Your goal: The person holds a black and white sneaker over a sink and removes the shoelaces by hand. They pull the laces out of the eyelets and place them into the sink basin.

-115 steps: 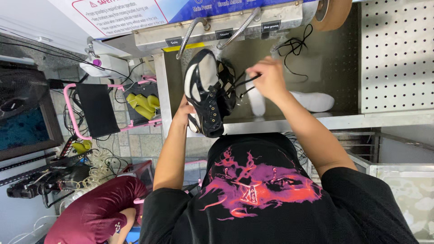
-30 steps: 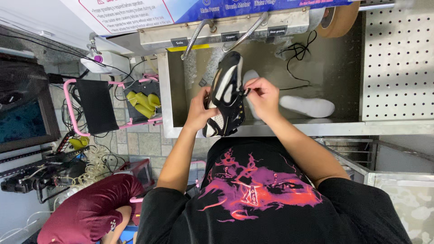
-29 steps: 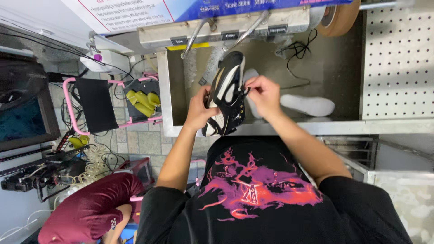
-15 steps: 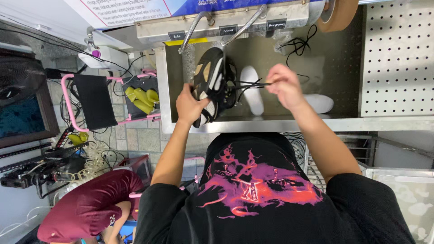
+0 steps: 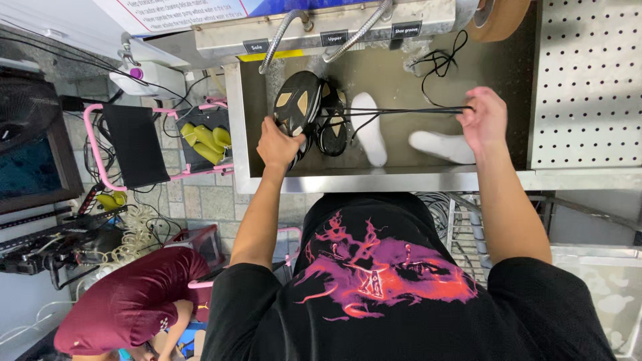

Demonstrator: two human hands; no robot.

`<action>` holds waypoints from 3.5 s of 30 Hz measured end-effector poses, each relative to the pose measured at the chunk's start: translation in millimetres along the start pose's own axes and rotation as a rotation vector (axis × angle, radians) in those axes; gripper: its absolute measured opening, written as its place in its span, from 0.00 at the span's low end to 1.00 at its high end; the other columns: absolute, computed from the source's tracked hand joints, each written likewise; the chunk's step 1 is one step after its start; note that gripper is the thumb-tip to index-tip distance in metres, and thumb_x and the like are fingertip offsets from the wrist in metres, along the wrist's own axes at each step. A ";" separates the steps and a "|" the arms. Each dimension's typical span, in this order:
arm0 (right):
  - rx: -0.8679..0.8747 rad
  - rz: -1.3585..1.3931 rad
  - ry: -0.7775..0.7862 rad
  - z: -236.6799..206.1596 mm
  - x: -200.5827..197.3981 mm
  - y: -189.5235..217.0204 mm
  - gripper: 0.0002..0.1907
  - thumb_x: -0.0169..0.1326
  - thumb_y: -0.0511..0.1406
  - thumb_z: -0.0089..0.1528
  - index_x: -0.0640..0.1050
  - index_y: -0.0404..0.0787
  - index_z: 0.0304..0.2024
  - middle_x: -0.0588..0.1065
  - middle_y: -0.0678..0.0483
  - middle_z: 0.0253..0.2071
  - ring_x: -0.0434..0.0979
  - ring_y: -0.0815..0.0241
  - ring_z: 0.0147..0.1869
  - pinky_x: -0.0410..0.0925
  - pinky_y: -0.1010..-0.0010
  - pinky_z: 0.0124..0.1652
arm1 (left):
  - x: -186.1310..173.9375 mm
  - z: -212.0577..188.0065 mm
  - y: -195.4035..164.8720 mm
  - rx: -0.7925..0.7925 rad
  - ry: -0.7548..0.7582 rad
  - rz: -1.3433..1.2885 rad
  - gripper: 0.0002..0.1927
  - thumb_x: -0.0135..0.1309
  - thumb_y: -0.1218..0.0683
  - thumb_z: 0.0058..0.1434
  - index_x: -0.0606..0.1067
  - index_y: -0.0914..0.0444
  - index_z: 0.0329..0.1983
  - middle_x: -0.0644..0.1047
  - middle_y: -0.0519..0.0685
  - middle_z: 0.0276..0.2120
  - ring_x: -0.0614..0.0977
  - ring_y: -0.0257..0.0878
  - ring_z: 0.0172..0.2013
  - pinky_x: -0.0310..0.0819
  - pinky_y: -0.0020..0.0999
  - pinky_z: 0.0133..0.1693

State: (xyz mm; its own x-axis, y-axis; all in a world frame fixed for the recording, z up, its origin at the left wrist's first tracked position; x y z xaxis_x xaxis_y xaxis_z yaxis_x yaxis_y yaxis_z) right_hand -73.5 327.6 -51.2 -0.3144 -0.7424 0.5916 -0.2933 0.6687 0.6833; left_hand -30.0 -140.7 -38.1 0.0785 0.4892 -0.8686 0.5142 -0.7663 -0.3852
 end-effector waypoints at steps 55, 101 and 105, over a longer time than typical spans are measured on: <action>-0.370 -0.917 0.356 14.9 135.3 -104.9 0.27 0.46 0.55 0.77 0.80 0.40 0.48 0.75 0.55 0.31 0.75 0.54 0.35 0.67 0.65 0.38 | 33.4 -3.1 11.9 0.208 0.708 -1.243 0.45 0.51 0.57 0.38 0.67 0.69 0.67 0.78 0.56 0.50 0.79 0.46 0.49 0.73 0.35 0.53; -0.146 -0.988 0.714 -7.9 160.8 -122.5 0.07 0.61 0.35 0.66 0.80 0.36 0.40 0.78 0.49 0.36 0.76 0.59 0.39 0.69 0.68 0.41 | 28.9 2.9 16.5 0.203 0.738 -1.297 0.47 0.50 0.59 0.34 0.67 0.71 0.66 0.78 0.53 0.52 0.78 0.43 0.51 0.72 0.30 0.54; -0.406 -1.182 0.372 15.0 126.3 -104.9 0.05 0.58 0.33 0.67 0.78 0.37 0.41 0.79 0.48 0.36 0.78 0.56 0.38 0.70 0.67 0.40 | 28.8 3.5 21.1 0.129 0.747 -1.378 0.42 0.50 0.60 0.38 0.68 0.72 0.64 0.77 0.56 0.48 0.79 0.47 0.46 0.74 0.36 0.49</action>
State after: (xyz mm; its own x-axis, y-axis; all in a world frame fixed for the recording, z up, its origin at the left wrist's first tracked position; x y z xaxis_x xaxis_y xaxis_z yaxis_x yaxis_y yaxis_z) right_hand -95.9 164.4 -54.6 0.2313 -0.8800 -0.4148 0.0941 -0.4041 0.9099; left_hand -19.8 -144.3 -72.4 0.0373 0.8717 0.4886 0.4730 0.4153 -0.7770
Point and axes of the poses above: each hand's wrist, its own z-axis towards the middle knuckle, its own x-axis out of the palm, y = z × x, the point moved 2 cm from there along z, towards the middle knuckle
